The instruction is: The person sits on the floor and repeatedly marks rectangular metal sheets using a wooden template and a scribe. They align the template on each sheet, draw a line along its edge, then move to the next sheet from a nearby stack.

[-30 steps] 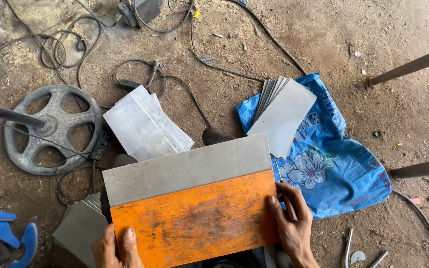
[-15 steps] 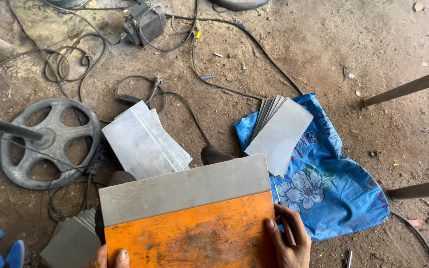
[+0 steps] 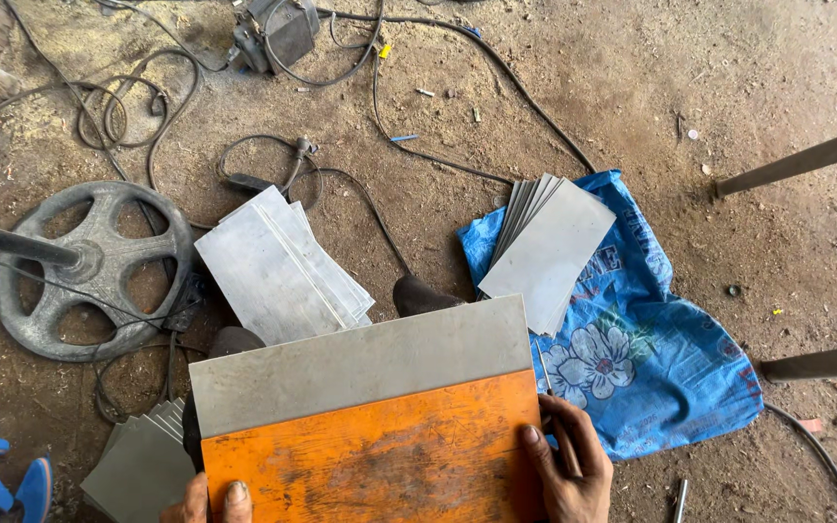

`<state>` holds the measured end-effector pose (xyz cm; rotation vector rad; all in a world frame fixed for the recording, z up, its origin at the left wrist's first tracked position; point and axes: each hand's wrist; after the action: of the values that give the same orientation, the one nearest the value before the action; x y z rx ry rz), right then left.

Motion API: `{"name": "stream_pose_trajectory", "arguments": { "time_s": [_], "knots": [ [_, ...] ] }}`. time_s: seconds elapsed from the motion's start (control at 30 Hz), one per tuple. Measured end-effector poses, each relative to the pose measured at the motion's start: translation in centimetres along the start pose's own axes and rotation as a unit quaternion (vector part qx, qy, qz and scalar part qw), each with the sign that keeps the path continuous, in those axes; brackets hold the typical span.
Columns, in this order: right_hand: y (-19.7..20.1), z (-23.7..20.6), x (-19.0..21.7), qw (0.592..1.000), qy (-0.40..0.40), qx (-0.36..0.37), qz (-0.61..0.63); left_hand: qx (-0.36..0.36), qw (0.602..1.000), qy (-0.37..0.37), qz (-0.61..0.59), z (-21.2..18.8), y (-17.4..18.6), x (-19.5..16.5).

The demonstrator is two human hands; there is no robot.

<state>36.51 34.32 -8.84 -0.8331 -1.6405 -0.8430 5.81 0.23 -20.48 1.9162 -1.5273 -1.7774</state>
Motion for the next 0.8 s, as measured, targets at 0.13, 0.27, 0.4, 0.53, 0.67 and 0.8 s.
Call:
{"name": "stream_pose_trajectory", "arguments": {
  "time_s": [0.13, 0.27, 0.4, 0.53, 0.67, 0.8],
  "knots": [
    [0.1, 0.2, 0.3, 1.000, 0.001, 0.001, 0.002, 0.000, 1.000, -0.006, -0.002, 0.0, -0.3, 0.4],
    [0.0, 0.2, 0.9, 1.000, -0.017, -0.004, -0.004, -0.002, 1.000, -0.013, 0.000, -0.2, -0.4, 0.9],
    [0.0, 0.3, 1.2, 0.999, -0.031, -0.005, 0.009, -0.007, 1.000, -0.022, 0.000, -0.3, -0.5, 0.9],
    [-0.1, 0.2, 1.5, 0.999, -0.032, -0.008, -0.005, -0.016, 0.999, -0.030, 0.002, -0.6, -0.6, 0.8],
    [-0.2, 0.2, 1.7, 0.998, -0.056, -0.012, -0.003, -0.027, 0.999, -0.046, 0.004, -0.9, -0.7, 0.7],
    [-0.1, 0.3, 1.7, 0.998, -0.061, -0.018, -0.012, -0.040, 0.997, -0.068, 0.004, -1.2, -1.0, 0.7]
  ]
}}
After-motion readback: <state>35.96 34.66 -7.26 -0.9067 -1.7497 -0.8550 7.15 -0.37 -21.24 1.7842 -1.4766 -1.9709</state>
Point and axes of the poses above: each hand's wrist, its own z-axis towards the middle knuckle, its own y-axis out of the back of the hand, x = y × z, and after that the axes turned 11 degrees about x, right-handed
